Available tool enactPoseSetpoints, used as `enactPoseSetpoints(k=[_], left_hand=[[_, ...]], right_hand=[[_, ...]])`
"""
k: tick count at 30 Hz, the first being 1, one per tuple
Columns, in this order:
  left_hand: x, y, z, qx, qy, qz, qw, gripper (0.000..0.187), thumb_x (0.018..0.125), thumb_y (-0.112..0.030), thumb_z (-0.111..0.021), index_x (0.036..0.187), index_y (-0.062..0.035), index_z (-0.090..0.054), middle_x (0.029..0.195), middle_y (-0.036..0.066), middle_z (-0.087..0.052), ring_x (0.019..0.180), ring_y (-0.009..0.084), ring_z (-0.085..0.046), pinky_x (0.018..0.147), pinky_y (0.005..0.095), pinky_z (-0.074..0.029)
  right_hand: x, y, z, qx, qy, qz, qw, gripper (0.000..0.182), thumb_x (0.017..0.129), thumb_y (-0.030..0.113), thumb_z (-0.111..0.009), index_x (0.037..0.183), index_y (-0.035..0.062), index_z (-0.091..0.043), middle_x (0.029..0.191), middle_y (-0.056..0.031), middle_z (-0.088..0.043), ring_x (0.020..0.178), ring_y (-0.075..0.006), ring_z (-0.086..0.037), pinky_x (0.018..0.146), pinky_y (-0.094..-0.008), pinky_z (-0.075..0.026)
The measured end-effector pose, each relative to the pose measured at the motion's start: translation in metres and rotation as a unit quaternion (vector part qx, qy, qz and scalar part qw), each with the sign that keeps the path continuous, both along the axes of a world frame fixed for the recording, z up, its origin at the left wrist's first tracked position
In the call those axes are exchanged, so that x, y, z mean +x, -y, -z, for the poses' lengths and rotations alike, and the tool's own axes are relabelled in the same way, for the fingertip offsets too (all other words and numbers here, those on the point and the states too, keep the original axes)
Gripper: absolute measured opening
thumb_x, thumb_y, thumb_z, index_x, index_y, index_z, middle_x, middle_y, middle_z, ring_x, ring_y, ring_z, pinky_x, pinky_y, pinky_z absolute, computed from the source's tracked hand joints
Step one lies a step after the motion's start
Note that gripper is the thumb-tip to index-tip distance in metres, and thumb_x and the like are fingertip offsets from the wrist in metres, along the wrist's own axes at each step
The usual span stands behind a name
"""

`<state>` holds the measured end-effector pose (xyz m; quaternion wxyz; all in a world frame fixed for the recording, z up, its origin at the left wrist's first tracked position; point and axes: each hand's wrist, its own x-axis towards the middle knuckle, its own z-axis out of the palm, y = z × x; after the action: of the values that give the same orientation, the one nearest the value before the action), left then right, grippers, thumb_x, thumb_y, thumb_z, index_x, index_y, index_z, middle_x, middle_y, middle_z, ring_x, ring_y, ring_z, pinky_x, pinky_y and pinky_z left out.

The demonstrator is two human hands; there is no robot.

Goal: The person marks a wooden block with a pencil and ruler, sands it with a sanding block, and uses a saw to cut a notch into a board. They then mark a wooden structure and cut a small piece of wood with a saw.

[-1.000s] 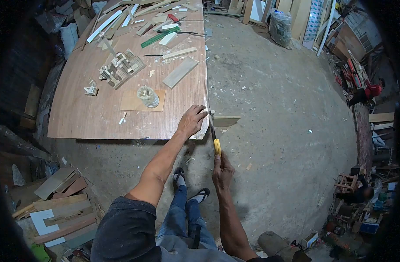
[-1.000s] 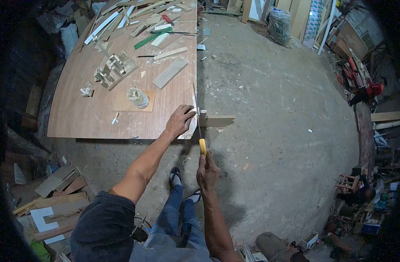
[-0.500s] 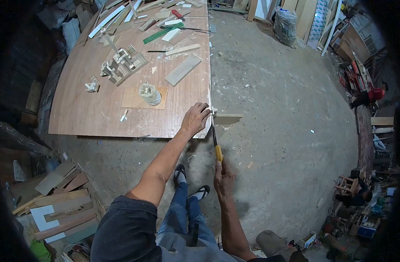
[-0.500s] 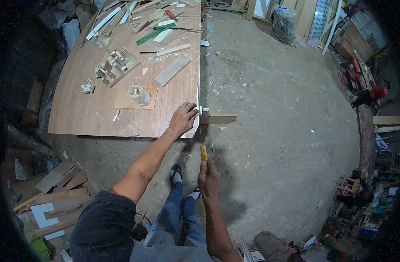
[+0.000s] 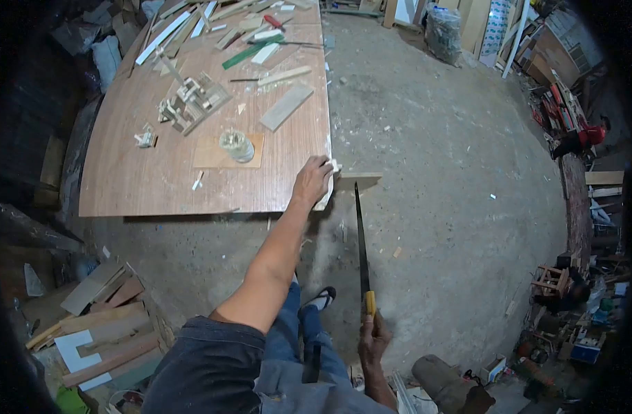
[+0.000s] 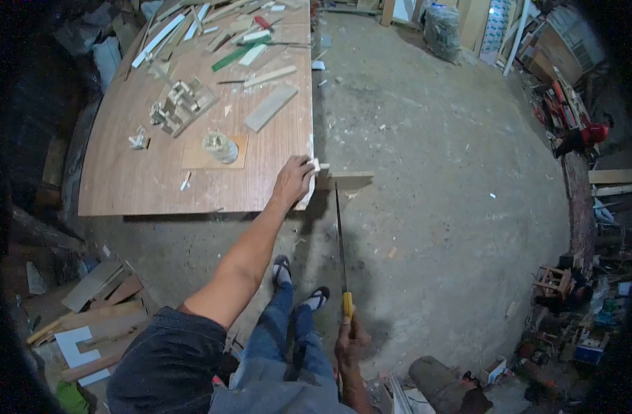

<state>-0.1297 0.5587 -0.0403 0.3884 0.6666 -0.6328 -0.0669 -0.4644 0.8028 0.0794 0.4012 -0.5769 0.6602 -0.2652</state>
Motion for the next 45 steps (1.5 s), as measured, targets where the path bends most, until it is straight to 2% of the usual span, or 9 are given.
enactPoseSetpoints(k=[3,5,10,14,16,19,34,40,45], left_hand=[[0.009,0.011,-0.003,-0.014,-0.017,0.022,1.0,0.015,0.087,-0.009,-0.066,0.097,0.0013,-0.071,0.114,0.016,-0.066,0.11,0.0333,-0.059,0.096,0.0401,-0.049],[0.009,0.009,-0.007,-0.029,-0.015,0.023,0.999,0.016,0.087,-0.009,-0.067,0.098,0.0022,-0.07,0.114,0.016,-0.067,0.11,0.033,-0.06,0.096,0.0397,-0.049],[0.009,0.008,-0.012,-0.014,-0.055,0.012,0.998,0.017,0.087,-0.01,-0.068,0.099,0.0023,-0.07,0.114,0.015,-0.067,0.11,0.0325,-0.06,0.096,0.0393,-0.05],[0.01,0.008,-0.009,-0.016,-0.021,0.02,0.999,0.017,0.087,-0.01,-0.068,0.1,0.0012,-0.071,0.114,0.014,-0.067,0.111,0.032,-0.06,0.096,0.0392,-0.05],[0.01,0.008,-0.01,-0.011,-0.016,0.024,1.0,0.016,0.087,-0.01,-0.068,0.1,0.0003,-0.072,0.115,0.014,-0.067,0.111,0.0319,-0.06,0.096,0.039,-0.05],[0.011,0.008,-0.009,-0.008,-0.008,0.027,1.0,0.016,0.088,-0.01,-0.068,0.1,-0.0022,-0.074,0.116,0.014,-0.067,0.112,0.0317,-0.059,0.096,0.0387,-0.05],[0.008,0.009,-0.009,0.005,0.022,0.024,0.999,0.016,0.09,-0.009,-0.064,0.101,-0.0037,-0.074,0.119,0.011,-0.066,0.113,0.028,-0.058,0.095,0.0361,-0.051],[0.008,0.009,-0.003,0.005,0.034,0.022,0.999,0.017,0.088,-0.008,-0.065,0.102,-0.004,-0.073,0.12,0.011,-0.065,0.114,0.0286,-0.057,0.096,0.0365,-0.051],[0.008,0.009,0.0,-0.018,0.053,0.021,0.998,0.016,0.085,-0.006,-0.067,0.099,-0.0012,-0.072,0.116,0.012,-0.065,0.111,0.0307,-0.058,0.093,0.0374,-0.052]], right_hand=[[0.023,0.048,-0.023,0.027,-0.009,0.003,1.0,0.035,0.1,0.016,-0.057,0.126,-0.0067,-0.061,0.067,0.0012,-0.054,0.058,-0.005,-0.047,0.052,-0.0243,-0.038],[0.042,0.071,0.0,0.001,0.079,0.018,0.997,0.035,0.099,0.017,-0.058,0.126,-0.0058,-0.062,0.071,0.0017,-0.054,0.063,-0.0052,-0.047,0.054,-0.0234,-0.038],[0.098,0.133,0.043,-0.096,0.094,-0.036,0.99,0.034,0.099,0.015,-0.059,0.129,-0.0015,-0.063,0.07,-0.0004,-0.056,0.062,-0.006,-0.048,0.055,-0.0244,-0.042],[0.133,0.159,0.06,-0.079,0.148,-0.022,0.985,0.033,0.099,0.015,-0.06,0.128,-0.0014,-0.063,0.073,-0.0019,-0.061,0.064,-0.0074,-0.051,0.058,-0.0254,-0.044],[0.145,0.167,0.056,-0.069,0.17,0.0,0.983,0.028,0.1,0.012,-0.059,0.123,-0.0027,-0.065,0.077,0.0057,-0.056,0.067,-0.0041,-0.046,0.057,-0.0219,-0.039],[0.151,0.172,0.059,-0.083,0.151,-0.003,0.985,0.028,0.099,0.012,-0.059,0.123,-0.0018,-0.066,0.076,0.0061,-0.055,0.066,-0.0032,-0.045,0.056,-0.0217,-0.038],[0.156,0.164,0.05,-0.094,0.064,-0.032,0.993,0.03,0.099,0.012,-0.057,0.122,-0.0041,-0.066,0.067,-0.0006,-0.057,0.06,-0.0054,-0.048,0.051,-0.027,-0.039],[0.131,0.117,0.034,-0.056,0.0,-0.045,0.997,0.035,0.098,0.017,-0.058,0.127,-0.0021,-0.063,0.062,-0.0031,-0.052,0.056,-0.0078,-0.045,0.05,-0.03,-0.038],[0.099,0.06,0.025,-0.031,0.042,-0.015,0.999,0.036,0.099,0.016,-0.058,0.13,-0.0007,-0.062,0.063,-0.0014,-0.052,0.055,-0.0079,-0.045,0.05,-0.0282,-0.038]])
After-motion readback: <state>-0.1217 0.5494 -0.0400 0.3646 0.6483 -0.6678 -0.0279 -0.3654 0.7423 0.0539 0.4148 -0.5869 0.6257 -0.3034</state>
